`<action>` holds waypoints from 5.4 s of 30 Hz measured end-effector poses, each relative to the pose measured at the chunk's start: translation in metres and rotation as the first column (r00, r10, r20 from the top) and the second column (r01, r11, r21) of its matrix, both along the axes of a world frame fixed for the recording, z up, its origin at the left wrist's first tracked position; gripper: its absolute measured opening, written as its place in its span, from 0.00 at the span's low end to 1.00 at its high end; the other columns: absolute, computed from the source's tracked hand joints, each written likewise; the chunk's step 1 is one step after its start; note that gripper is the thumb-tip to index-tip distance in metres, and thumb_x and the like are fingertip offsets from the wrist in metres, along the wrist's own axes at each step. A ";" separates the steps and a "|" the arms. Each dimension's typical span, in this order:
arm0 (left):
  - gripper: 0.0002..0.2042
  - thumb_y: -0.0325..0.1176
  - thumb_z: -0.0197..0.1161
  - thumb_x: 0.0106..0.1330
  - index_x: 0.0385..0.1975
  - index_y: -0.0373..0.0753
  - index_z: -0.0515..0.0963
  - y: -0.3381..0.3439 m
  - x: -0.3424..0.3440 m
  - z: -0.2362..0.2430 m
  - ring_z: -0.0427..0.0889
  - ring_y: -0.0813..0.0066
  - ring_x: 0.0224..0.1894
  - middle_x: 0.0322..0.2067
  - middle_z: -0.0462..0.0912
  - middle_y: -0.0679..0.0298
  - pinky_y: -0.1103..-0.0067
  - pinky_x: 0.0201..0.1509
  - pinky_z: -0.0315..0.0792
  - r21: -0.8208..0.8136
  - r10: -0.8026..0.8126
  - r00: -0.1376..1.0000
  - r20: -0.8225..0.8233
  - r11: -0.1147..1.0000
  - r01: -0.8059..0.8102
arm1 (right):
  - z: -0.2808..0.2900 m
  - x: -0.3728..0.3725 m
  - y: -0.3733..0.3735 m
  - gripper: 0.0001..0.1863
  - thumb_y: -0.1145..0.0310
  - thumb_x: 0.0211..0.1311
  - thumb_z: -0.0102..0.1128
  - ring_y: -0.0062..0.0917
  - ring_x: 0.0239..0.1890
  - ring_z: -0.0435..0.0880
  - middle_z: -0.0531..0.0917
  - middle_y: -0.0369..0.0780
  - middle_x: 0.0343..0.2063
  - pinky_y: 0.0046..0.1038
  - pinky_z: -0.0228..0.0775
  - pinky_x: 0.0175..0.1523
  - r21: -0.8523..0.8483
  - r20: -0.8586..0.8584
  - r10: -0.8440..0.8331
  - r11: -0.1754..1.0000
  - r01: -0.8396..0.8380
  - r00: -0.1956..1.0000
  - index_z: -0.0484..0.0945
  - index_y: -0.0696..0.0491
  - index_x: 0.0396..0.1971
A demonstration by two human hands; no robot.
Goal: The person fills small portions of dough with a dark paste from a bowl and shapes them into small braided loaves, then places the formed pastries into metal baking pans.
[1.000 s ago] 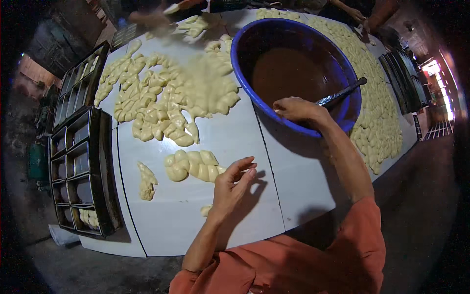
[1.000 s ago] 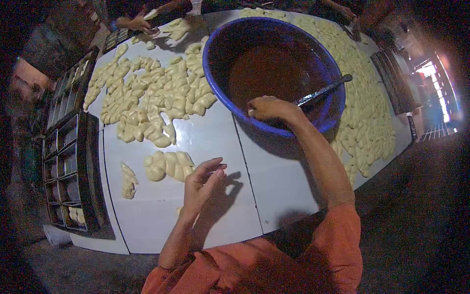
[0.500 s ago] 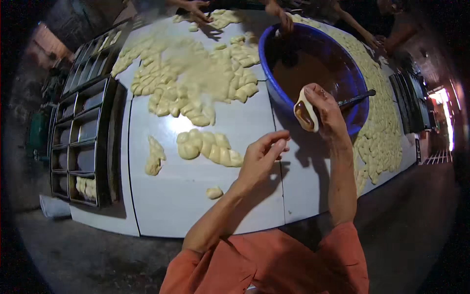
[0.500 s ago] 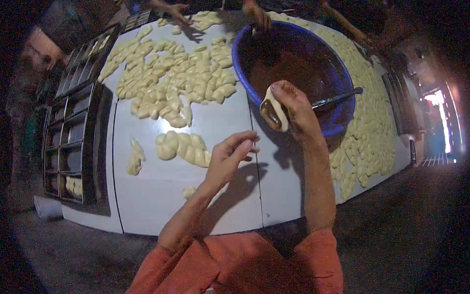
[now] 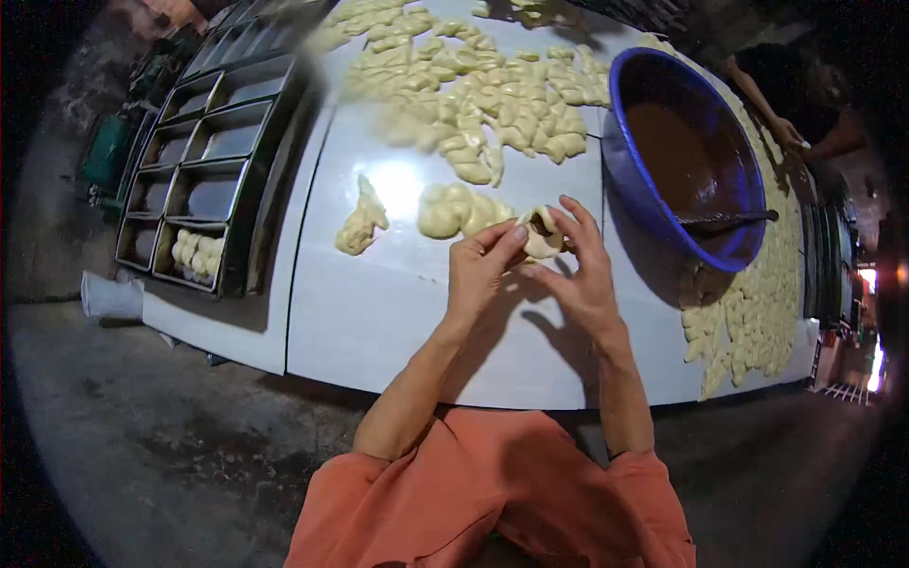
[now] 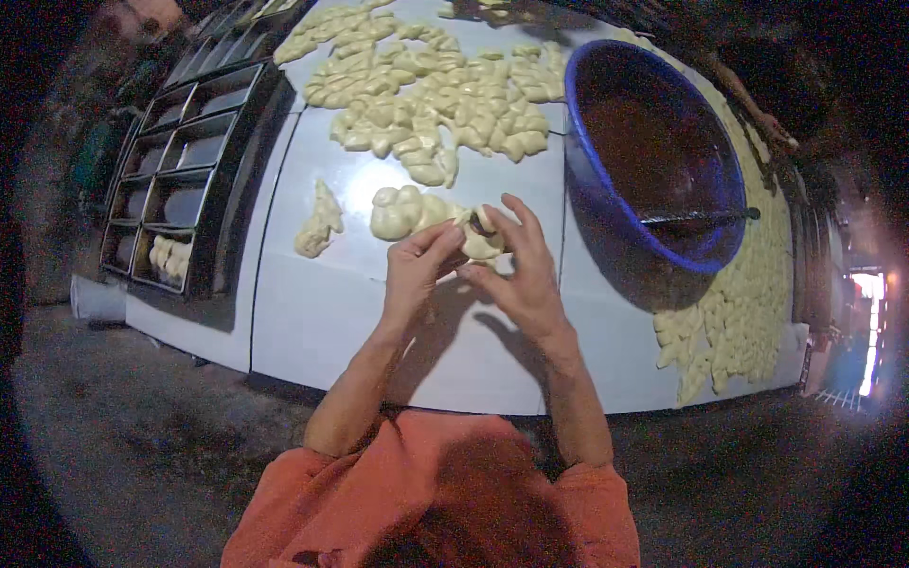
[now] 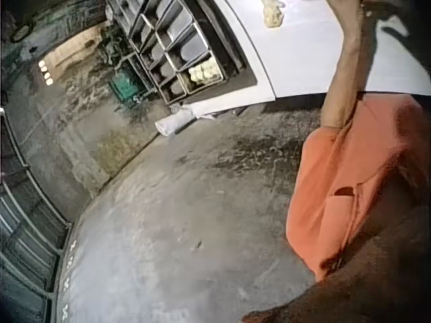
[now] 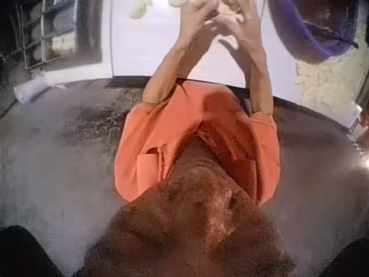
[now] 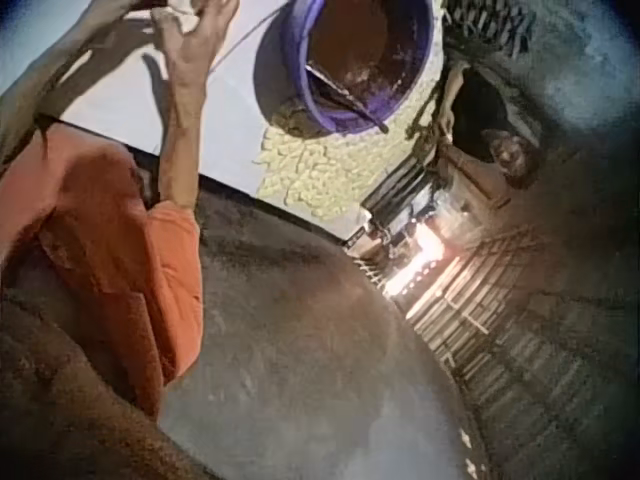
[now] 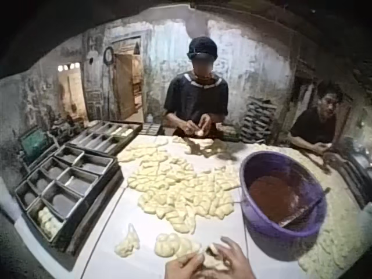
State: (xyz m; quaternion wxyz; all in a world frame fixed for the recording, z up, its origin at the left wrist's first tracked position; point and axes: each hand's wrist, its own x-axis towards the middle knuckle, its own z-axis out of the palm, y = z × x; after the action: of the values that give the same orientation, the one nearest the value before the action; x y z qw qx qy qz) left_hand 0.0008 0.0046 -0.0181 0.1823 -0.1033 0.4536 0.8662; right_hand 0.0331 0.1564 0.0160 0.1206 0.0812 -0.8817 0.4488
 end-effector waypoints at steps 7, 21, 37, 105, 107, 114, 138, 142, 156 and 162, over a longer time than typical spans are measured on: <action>0.18 0.33 0.68 0.66 0.52 0.30 0.79 -0.019 0.000 0.007 0.83 0.78 0.38 0.39 0.85 0.62 0.80 0.43 0.80 -0.148 0.052 0.981 -0.188 0.986 -0.081 | -0.023 -0.013 -0.045 0.14 0.69 0.61 0.67 0.23 0.37 0.80 0.82 0.38 0.39 0.25 0.73 0.39 -0.276 0.091 -0.170 0.942 0.189 0.981 0.82 0.60 0.45; 0.18 0.42 0.64 0.69 0.48 0.34 0.82 -0.067 -0.030 0.006 0.81 0.83 0.30 0.32 0.84 0.67 0.86 0.32 0.74 -0.146 -0.285 0.958 -0.045 0.950 0.276 | -0.028 -0.007 -0.048 0.18 0.67 0.61 0.67 0.21 0.33 0.80 0.85 0.38 0.34 0.21 0.72 0.34 -0.529 0.231 0.183 0.848 -0.034 0.956 0.81 0.59 0.49; 0.13 0.29 0.58 0.71 0.52 0.35 0.80 -0.061 0.000 0.014 0.83 0.77 0.43 0.45 0.84 0.61 0.78 0.44 0.83 -0.142 -0.219 0.937 -0.272 0.972 0.185 | -0.040 -0.024 -0.076 0.06 0.72 0.65 0.64 0.27 0.39 0.83 0.82 0.44 0.40 0.29 0.77 0.43 -0.217 -0.409 -0.190 0.970 0.107 0.892 0.77 0.56 0.36; 0.51 0.41 0.80 0.41 0.68 0.37 0.59 -0.104 0.045 -0.030 0.79 0.53 0.49 0.59 0.71 0.52 0.65 0.50 0.75 -0.874 -0.643 0.613 -0.458 0.452 -0.179 | -0.023 0.018 -0.074 0.15 0.60 0.67 0.57 0.39 0.47 0.82 0.82 0.48 0.44 0.38 0.73 0.51 0.197 0.573 -0.028 0.975 -0.104 0.819 0.83 0.54 0.45; 0.44 0.39 0.77 0.46 0.65 0.35 0.63 -0.107 0.043 -0.024 0.78 0.55 0.49 0.54 0.75 0.53 0.65 0.51 0.74 -0.869 -0.677 0.558 -0.479 0.457 -0.191 | -0.017 0.028 -0.076 0.16 0.60 0.67 0.57 0.40 0.47 0.82 0.81 0.48 0.44 0.39 0.72 0.51 0.125 0.537 -0.061 0.992 -0.007 0.842 0.81 0.55 0.47; 0.20 0.30 0.67 0.54 0.49 0.37 0.75 -0.101 0.034 -0.011 0.81 0.51 0.42 0.43 0.80 0.53 0.64 0.47 0.75 -0.908 -0.731 0.620 -0.286 0.413 0.068 | -0.059 0.042 -0.074 0.16 0.68 0.68 0.56 0.30 0.43 0.85 0.84 0.46 0.41 0.31 0.77 0.48 -0.347 0.619 0.092 0.923 0.166 0.780 0.77 0.64 0.49; 0.14 0.31 0.68 0.54 0.41 0.44 0.83 -0.017 -0.028 -0.032 0.76 0.61 0.50 0.47 0.79 0.62 0.64 0.51 0.67 -0.904 -0.849 0.361 -0.386 0.268 -0.334 | -0.078 0.024 0.008 0.06 0.75 0.60 0.60 0.19 0.31 0.81 0.84 0.40 0.31 0.23 0.74 0.34 -0.547 0.472 -0.117 0.738 0.394 0.874 0.71 0.54 0.31; 0.12 0.29 0.67 0.54 0.40 0.45 0.84 -0.013 -0.025 -0.028 0.76 0.62 0.49 0.46 0.79 0.63 0.65 0.51 0.66 -0.869 -0.804 0.390 -0.450 0.294 -0.397 | -0.063 0.039 0.039 0.12 0.78 0.56 0.57 0.22 0.32 0.81 0.81 0.43 0.36 0.22 0.76 0.31 -0.815 0.434 -0.169 0.345 0.465 0.885 0.70 0.53 0.40; 0.10 0.33 0.67 0.64 0.40 0.35 0.84 0.028 0.009 0.017 0.86 0.66 0.38 0.36 0.86 0.56 0.74 0.41 0.79 -0.670 -0.674 0.645 -0.361 0.669 0.323 | -0.036 0.076 0.036 0.14 0.72 0.64 0.63 0.20 0.43 0.84 0.83 0.39 0.39 0.22 0.81 0.47 -0.704 0.477 -0.189 0.502 0.502 0.858 0.74 0.59 0.47; 0.25 0.37 0.68 0.63 0.59 0.33 0.72 0.053 0.025 0.011 0.79 0.53 0.55 0.55 0.78 0.49 0.69 0.57 0.73 -0.581 -0.460 0.523 -0.718 0.809 -0.087 | -0.026 0.080 0.036 0.12 0.76 0.61 0.67 0.20 0.47 0.78 0.79 0.38 0.42 0.23 0.73 0.53 -0.677 0.250 -0.347 0.604 0.420 0.904 0.72 0.56 0.40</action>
State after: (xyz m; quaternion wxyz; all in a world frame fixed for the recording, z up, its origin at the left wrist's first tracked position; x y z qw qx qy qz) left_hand 0.0261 0.0573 -0.0068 0.0029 0.3254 0.7211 0.6116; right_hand 0.1135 0.1923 -0.0096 0.1946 -0.1842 -0.6368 0.7230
